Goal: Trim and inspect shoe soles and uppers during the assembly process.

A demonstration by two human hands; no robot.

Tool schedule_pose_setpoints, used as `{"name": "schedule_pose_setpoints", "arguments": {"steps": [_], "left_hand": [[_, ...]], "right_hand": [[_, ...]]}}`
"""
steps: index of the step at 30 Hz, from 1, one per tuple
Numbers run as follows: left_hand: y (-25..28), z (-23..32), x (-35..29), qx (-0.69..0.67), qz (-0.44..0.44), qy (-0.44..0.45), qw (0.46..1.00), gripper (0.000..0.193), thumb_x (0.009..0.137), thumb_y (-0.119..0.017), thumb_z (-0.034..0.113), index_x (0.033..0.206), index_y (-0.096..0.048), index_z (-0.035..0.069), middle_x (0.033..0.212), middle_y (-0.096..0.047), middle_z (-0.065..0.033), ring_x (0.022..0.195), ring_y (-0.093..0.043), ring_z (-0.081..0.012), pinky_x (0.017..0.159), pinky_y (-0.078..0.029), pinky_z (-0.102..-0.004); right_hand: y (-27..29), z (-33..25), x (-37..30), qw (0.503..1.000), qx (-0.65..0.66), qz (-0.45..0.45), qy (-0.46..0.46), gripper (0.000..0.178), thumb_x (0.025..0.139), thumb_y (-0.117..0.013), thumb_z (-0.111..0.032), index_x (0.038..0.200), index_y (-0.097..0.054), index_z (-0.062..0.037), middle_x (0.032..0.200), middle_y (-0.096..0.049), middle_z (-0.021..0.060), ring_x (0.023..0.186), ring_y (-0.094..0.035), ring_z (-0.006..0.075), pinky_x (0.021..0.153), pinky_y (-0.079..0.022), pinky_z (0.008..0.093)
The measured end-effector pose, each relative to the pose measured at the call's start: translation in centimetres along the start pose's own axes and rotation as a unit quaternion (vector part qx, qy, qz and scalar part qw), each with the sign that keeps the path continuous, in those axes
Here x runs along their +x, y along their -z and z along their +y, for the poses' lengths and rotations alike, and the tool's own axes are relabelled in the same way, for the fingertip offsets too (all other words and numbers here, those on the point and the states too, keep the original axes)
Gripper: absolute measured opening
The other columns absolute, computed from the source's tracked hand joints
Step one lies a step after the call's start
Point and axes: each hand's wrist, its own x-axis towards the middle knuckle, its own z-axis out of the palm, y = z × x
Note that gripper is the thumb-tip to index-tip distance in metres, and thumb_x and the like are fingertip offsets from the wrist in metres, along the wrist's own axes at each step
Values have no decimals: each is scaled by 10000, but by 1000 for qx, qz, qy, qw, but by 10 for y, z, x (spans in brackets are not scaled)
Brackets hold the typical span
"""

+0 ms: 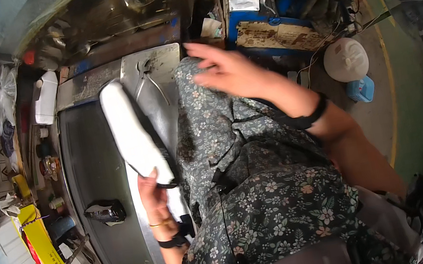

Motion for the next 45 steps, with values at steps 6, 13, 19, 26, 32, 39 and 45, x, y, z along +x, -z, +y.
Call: {"name": "schedule_pose_setpoints", "arguments": {"steps": [6, 13, 19, 26, 32, 39, 45], "left_hand": [[-93, -21, -2, -13, -290, 42, 956, 615, 943, -617, 338, 1364, -403, -57, 1318, -530, -133, 1203, -523, -239, 1046, -407, -395], [-153, -25, 68, 81, -19, 85, 993, 424, 999, -452, 302, 1237, -571, -29, 1162, -628, -129, 1091, -591, -216, 928, -476, -302], [-167, -35, 57, 371, -100, -292, 876, 439, 1000, -455, 284, 1290, -488, -43, 1265, -549, -194, 1194, -516, -310, 1030, -387, -373], [-136, -30, 80, 406, -143, -272, 860, 395, 908, -628, 96, 1277, -516, 12, 1136, -618, -83, 1081, -567, -171, 943, -449, -297], [-128, -52, 62, 180, -93, -11, 979, 452, 846, -702, 44, 1256, -513, 45, 1056, -617, -39, 977, -575, -133, 884, -469, -263], [-111, -75, 72, 123, -138, -59, 981, 455, 850, -666, 5, 1262, -474, 17, 1011, -610, -35, 916, -569, -114, 813, -470, -228], [-121, -66, 86, 197, -136, -36, 970, 480, 850, -691, 24, 1276, -468, 14, 1007, -621, -41, 870, -580, -111, 782, -486, -230]], "right_hand": [[-26, -38, 7, 972, -64, 165, 155, 292, 851, -693, -299, 998, -660, -48, 942, -706, 120, 761, -686, 325, 645, -556, 377], [-11, -49, -23, 976, -196, -65, 70, 264, 825, -701, -337, 1002, -703, -141, 771, -682, 136, 714, -671, 326, 621, -535, 399], [-23, 19, -47, 1000, 22, -13, -2, 462, 866, -692, -238, 1272, -562, -59, 1162, -643, 159, 1078, -629, 272, 889, -491, 342], [-32, 49, -92, 988, 47, 13, -145, 201, 955, -582, -157, 922, -619, 38, 745, -650, 86, 720, -565, 75, 634, -472, 309], [-29, 50, -72, 849, 288, -32, -441, 504, 1029, -420, -422, 1188, -625, 10, 1074, -662, 64, 961, -599, 130, 868, -471, 273], [-58, 34, -77, 931, -291, -153, -159, 429, 1021, -383, -331, 1016, -618, 28, 944, -681, 202, 868, -668, 379, 776, -536, 397], [-51, 32, -78, 895, -414, -139, -85, 338, 977, -478, -271, 1136, -503, 27, 853, -680, 176, 763, -653, 414, 703, -537, 470]]}}
